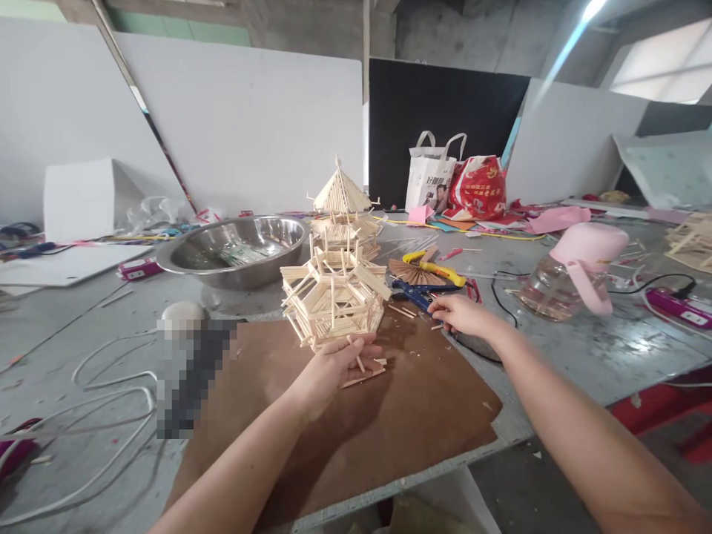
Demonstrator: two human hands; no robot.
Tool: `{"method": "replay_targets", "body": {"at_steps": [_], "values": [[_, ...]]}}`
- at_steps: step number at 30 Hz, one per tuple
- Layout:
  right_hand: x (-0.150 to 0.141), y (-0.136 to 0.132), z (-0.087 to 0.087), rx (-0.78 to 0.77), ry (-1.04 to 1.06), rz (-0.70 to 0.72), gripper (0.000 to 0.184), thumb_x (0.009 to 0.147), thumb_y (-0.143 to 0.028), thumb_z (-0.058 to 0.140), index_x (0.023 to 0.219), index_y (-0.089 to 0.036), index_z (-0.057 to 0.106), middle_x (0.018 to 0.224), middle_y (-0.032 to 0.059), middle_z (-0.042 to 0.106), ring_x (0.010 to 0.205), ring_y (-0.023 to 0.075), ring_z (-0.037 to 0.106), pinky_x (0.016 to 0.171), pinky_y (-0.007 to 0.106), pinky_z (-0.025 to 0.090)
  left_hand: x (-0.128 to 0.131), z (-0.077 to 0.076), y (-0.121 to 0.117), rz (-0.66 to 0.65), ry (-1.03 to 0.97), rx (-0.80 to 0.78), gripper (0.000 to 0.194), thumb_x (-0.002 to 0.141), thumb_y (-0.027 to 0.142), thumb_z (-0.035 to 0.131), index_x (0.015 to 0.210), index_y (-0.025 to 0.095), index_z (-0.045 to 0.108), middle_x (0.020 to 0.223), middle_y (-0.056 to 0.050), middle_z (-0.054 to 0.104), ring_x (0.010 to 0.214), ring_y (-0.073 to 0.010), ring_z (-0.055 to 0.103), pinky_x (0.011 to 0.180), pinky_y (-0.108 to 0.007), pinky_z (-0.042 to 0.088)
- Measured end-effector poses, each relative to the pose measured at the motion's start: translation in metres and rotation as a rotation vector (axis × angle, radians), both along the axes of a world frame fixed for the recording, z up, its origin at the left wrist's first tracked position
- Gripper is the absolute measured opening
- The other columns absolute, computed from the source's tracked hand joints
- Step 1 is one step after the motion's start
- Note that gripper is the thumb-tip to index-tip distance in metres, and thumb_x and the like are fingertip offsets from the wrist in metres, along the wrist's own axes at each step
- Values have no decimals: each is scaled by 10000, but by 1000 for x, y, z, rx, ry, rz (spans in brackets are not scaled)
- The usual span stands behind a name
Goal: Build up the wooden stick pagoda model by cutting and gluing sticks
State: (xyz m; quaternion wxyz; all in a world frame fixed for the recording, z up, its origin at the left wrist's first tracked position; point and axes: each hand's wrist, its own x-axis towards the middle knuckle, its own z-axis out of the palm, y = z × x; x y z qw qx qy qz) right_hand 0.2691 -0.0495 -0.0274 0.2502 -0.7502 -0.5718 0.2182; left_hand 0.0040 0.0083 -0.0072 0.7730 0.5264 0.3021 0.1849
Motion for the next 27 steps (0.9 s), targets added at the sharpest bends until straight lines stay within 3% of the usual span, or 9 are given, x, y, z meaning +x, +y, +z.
{"method": "replay_targets", "body": {"at_steps": [3,8,15,21,27], "values": [[0,1,2,12,-54,-8,159,737,-175,431,808,-178,573,591,2,595,466,105,534,485,224,389,-5,-4,3,13,-80,-104,308,759,215,516,1052,121,527,968,-123,618,794,-176,610,830,-352,439],[-9,-4,3,-8,-337,108,199,685,-116,461,784,-208,606,830,34,643,777,165,569,662,255,378,-7,-1,0,24,-114,-199,362,752,161,506,1104,86,470,1022,-168,592,823,-205,612,843,-369,437],[-26,-9,1,-118,-669,172,266,708,-71,400,854,-209,574,898,59,607,798,184,562,620,260,360,-10,-5,2,-35,-179,-189,367,752,159,520,1109,100,458,1023,-152,591,844,-203,605,834,-358,429],[-31,-9,1,-69,-656,173,264,762,-100,371,915,-209,556,909,59,596,769,166,561,621,254,368,-13,-7,3,-109,-137,-124,344,719,237,584,1047,164,509,905,-73,635,792,-155,608,746,-288,455],[-33,-4,4,214,-426,195,241,807,-163,359,932,-182,564,949,70,569,893,171,530,771,280,385,-12,-9,1,-121,-70,-111,349,680,275,626,980,130,524,760,-64,641,605,-137,611,587,-255,465]]}}
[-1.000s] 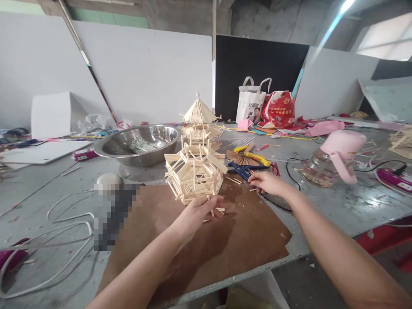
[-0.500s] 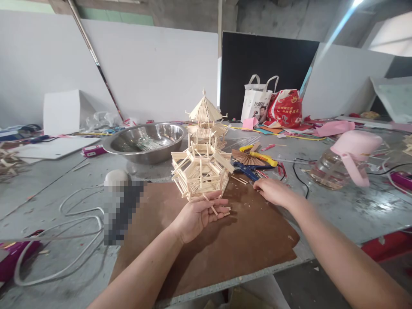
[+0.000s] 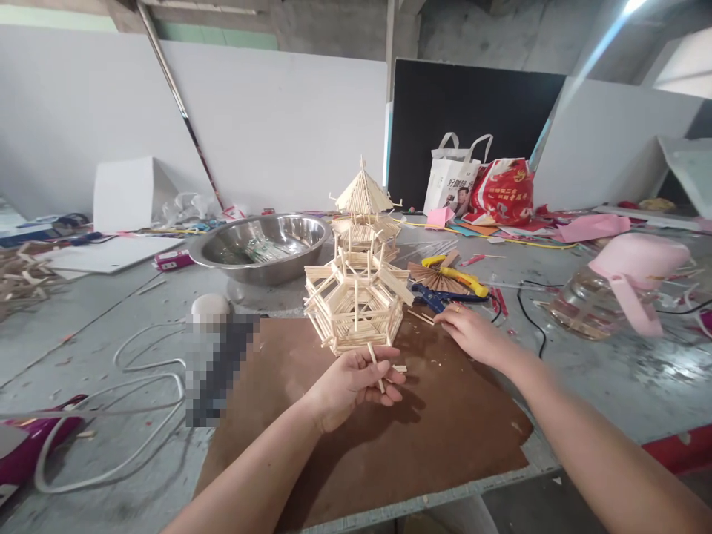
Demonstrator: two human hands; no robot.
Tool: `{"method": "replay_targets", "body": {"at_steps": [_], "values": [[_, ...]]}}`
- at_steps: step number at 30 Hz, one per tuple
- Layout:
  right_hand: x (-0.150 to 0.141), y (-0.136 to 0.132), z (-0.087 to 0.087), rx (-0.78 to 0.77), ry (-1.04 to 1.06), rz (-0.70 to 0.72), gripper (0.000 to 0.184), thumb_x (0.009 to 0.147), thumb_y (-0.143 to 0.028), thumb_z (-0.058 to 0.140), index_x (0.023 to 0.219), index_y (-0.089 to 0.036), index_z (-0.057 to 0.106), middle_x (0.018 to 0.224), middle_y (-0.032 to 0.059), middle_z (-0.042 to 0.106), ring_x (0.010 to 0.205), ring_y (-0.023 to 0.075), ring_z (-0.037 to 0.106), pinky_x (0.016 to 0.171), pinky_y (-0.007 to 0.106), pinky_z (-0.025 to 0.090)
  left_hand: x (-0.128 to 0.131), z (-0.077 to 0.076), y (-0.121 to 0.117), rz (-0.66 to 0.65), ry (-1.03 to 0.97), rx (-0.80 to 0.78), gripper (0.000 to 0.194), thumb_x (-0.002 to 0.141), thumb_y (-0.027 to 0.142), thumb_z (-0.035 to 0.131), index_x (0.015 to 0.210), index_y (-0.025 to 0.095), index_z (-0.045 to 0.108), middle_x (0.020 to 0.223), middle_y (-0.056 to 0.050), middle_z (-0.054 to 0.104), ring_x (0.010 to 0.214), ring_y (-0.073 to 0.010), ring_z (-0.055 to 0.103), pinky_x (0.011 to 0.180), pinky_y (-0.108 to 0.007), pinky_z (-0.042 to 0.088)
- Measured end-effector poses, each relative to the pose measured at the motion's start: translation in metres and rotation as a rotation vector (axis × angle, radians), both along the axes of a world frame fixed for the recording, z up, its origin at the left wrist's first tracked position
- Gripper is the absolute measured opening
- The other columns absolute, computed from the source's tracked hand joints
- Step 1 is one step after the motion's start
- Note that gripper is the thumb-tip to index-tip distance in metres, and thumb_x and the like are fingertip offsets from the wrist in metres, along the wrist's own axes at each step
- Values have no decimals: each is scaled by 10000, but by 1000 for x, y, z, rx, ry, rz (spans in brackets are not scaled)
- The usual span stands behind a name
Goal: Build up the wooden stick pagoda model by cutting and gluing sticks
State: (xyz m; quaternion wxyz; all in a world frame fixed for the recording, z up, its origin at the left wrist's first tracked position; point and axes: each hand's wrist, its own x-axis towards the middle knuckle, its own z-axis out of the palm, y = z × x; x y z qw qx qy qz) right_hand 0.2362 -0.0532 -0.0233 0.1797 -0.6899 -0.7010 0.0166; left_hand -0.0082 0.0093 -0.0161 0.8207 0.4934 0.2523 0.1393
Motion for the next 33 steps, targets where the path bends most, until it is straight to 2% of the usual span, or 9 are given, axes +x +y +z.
{"method": "replay_targets", "body": {"at_steps": [4,7,10,14,18,22,26,29,33], "values": [[-9,3,11,81,161,100,200,799,-173,383,855,-189,574,879,52,574,848,147,532,774,269,393,0,-3,2,-20,22,42,363,685,301,618,978,116,509,710,-60,631,480,-105,569,445,-203,410],[-19,3,13,6,172,113,191,787,-165,398,831,-194,581,880,47,577,833,149,535,767,280,390,0,-2,3,-29,33,91,341,702,328,595,961,128,500,695,-42,631,406,-71,522,373,-170,353],[-32,1,14,-50,217,109,175,796,-244,422,866,-191,573,905,53,578,830,158,535,755,285,385,0,1,2,-51,38,114,291,703,356,586,865,141,476,688,-32,639,346,-47,475,323,-152,304],[-57,-4,24,-66,419,258,256,824,-373,380,942,-198,526,899,33,591,800,134,528,705,241,381,1,5,-2,-106,71,127,269,717,383,559,724,147,430,677,-39,646,313,-32,437,288,-139,229],[-76,-1,27,-147,425,359,275,820,-417,372,817,-181,515,667,-11,553,600,102,473,557,211,335,2,3,-2,-149,142,210,280,744,405,511,727,127,488,667,-38,635,301,-18,390,285,-148,185],[-79,6,14,-179,522,360,352,831,-432,324,664,-163,475,560,-38,454,529,79,388,505,201,288,4,-1,-2,-134,189,368,295,777,407,450,781,123,529,596,-3,579,311,-18,344,306,-162,176],[-77,6,3,-256,759,350,384,829,-453,301,617,-160,429,526,-47,403,493,68,350,479,197,285,5,-3,-5,-113,233,651,299,804,387,400,758,126,539,519,38,458,398,-39,352,383,-170,255],[-76,3,0,-319,834,354,393,822,-470,303,598,-163,402,512,-50,380,472,63,333,460,199,274,6,-2,-9,-87,229,835,291,818,357,375,702,134,521,529,38,408,484,-61,367,456,-179,307],[-77,1,-2,-289,842,333,386,829,-460,296,606,-161,397,527,-47,371,496,66,339,472,201,281,7,0,-13,-71,175,906,270,829,326,345,697,149,500,550,35,394,510,-72,346,472,-185,313]]}}
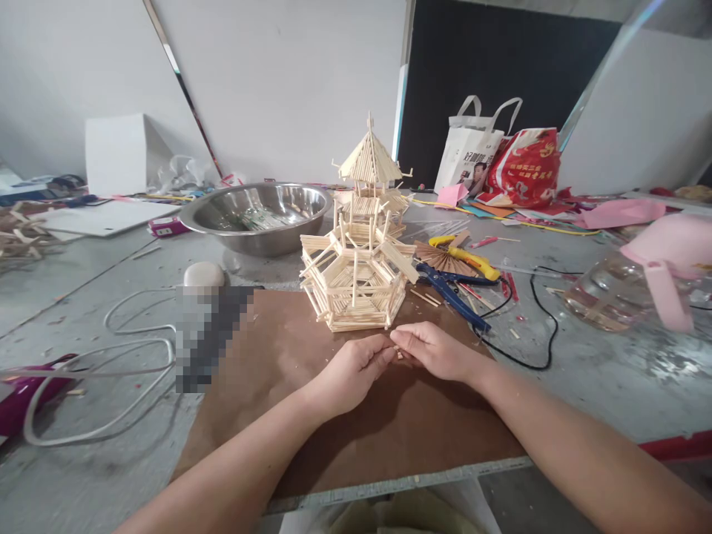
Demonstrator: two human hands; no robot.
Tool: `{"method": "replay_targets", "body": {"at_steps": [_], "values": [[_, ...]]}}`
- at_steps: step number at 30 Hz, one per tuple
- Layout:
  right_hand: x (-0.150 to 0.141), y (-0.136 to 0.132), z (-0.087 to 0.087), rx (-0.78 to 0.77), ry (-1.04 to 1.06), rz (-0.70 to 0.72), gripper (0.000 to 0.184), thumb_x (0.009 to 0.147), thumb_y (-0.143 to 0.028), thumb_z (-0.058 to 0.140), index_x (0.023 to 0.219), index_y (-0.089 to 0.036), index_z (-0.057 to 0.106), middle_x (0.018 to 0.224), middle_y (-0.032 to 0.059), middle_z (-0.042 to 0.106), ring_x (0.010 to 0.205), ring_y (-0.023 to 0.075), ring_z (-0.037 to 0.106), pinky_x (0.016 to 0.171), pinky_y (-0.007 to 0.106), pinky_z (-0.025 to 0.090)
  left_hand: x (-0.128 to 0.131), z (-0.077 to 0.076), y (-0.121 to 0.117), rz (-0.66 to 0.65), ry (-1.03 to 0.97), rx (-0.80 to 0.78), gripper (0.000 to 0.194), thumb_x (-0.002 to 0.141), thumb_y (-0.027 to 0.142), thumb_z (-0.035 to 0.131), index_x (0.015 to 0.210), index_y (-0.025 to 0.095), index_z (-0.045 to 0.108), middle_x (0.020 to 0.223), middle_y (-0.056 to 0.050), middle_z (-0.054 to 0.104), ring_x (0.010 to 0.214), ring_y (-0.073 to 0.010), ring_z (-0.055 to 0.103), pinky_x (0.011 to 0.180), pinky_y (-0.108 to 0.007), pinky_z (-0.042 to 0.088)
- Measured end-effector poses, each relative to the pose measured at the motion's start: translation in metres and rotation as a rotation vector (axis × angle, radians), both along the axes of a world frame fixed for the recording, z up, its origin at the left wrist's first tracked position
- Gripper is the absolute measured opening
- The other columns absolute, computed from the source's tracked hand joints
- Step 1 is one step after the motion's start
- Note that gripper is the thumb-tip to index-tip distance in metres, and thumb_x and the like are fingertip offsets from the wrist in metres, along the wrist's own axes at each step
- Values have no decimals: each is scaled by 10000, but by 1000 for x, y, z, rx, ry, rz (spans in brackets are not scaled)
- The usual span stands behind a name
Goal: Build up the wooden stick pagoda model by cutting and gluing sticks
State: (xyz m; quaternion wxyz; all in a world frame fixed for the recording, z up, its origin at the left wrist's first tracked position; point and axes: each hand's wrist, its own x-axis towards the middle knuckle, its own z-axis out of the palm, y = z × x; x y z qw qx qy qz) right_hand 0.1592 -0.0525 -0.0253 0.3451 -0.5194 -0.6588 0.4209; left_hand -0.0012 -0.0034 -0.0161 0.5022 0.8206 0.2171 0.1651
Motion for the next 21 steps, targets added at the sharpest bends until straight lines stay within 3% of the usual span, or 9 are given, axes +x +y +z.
{"method": "replay_targets", "body": {"at_steps": [6,15,21], "values": [[-5,-1,-2,46,73,-45,374,844,-427,282,590,-168,373,514,-51,364,482,63,340,476,202,299,-1,-6,2,49,-18,0,280,832,330,347,680,142,487,569,34,391,516,-68,351,474,-188,307],[-12,0,-7,-44,391,-66,358,828,-424,328,570,-177,352,467,-75,306,414,46,267,404,194,243,-1,2,-2,38,-62,-213,282,825,370,362,683,149,465,448,68,370,386,-43,310,389,-171,254],[-15,0,-11,-85,540,-65,368,813,-432,355,553,-173,367,426,-83,291,370,37,227,372,192,189,-1,-3,-2,52,-65,-306,266,819,376,378,696,152,456,455,65,409,360,-35,336,365,-159,246]]}}
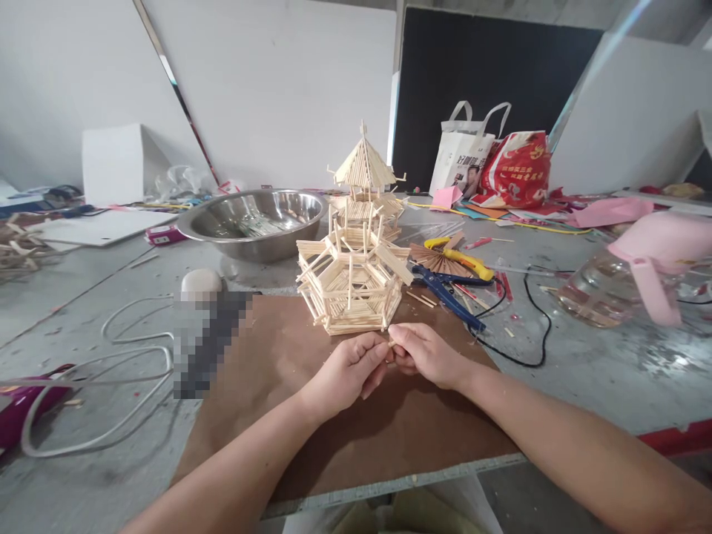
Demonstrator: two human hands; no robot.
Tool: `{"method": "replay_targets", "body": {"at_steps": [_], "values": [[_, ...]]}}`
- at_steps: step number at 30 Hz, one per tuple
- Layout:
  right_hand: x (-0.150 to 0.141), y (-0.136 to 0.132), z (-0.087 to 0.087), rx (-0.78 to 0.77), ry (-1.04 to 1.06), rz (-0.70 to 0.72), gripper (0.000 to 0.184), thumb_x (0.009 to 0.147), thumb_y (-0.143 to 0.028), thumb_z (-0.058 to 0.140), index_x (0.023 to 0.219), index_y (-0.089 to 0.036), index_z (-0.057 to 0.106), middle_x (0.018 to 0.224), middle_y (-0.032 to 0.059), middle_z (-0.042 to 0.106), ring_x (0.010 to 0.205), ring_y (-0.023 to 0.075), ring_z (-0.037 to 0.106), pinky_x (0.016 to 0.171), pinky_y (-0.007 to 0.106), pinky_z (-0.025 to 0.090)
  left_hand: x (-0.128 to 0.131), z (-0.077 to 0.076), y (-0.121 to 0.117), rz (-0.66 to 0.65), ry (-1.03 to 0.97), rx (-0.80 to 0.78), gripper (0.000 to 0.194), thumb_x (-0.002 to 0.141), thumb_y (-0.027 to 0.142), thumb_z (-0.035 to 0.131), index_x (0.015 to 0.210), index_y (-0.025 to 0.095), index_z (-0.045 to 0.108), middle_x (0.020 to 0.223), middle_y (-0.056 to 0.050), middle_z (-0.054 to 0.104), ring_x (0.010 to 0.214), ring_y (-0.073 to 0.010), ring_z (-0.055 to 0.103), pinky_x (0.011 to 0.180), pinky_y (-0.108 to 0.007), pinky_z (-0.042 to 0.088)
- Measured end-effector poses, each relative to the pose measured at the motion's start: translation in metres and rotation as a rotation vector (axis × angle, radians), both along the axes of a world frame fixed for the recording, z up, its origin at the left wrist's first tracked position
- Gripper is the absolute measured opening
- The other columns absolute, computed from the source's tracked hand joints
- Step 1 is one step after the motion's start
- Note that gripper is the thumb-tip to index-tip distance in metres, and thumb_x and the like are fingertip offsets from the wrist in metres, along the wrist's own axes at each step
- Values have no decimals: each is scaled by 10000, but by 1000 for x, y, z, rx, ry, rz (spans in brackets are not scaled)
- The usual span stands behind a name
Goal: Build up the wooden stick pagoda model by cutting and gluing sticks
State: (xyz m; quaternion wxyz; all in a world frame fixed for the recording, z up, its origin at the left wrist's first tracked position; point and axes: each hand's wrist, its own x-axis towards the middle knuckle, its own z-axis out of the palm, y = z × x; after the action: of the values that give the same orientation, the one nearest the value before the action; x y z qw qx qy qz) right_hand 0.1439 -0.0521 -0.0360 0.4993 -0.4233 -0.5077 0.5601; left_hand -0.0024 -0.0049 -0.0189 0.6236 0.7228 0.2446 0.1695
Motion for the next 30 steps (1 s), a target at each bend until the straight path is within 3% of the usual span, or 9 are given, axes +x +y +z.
{"method": "replay_targets", "body": {"at_steps": [10,17,22,27,30], "values": [[-2,1,-3,-63,126,-8,377,791,-452,389,538,-175,354,392,-94,264,342,30,194,354,181,163,2,0,0,8,-33,-60,269,800,396,403,706,148,448,456,63,438,337,-32,354,343,-150,245],[-2,1,-5,-63,96,-10,374,797,-456,371,546,-179,353,393,-95,260,335,33,193,353,188,169,2,-7,3,-8,-29,7,270,816,391,375,748,143,455,526,44,474,360,-31,377,358,-154,275],[3,2,5,95,-238,-51,387,811,-462,338,559,-171,374,461,-66,335,419,51,291,417,198,256,0,-5,8,-21,70,263,296,831,370,335,715,144,486,606,11,518,397,-39,389,394,-172,300],[9,4,10,134,-466,-60,409,836,-459,273,584,-166,407,485,-45,395,460,68,372,470,202,315,-1,-4,11,83,182,638,269,840,321,317,698,163,481,618,-7,522,557,-98,463,530,-205,352],[13,3,10,243,-702,-103,365,839,-424,304,670,-161,491,557,-16,495,534,95,456,528,214,348,-2,-7,12,94,260,730,243,844,315,300,742,179,475,651,-12,537,586,-117,474,551,-220,346]]}}
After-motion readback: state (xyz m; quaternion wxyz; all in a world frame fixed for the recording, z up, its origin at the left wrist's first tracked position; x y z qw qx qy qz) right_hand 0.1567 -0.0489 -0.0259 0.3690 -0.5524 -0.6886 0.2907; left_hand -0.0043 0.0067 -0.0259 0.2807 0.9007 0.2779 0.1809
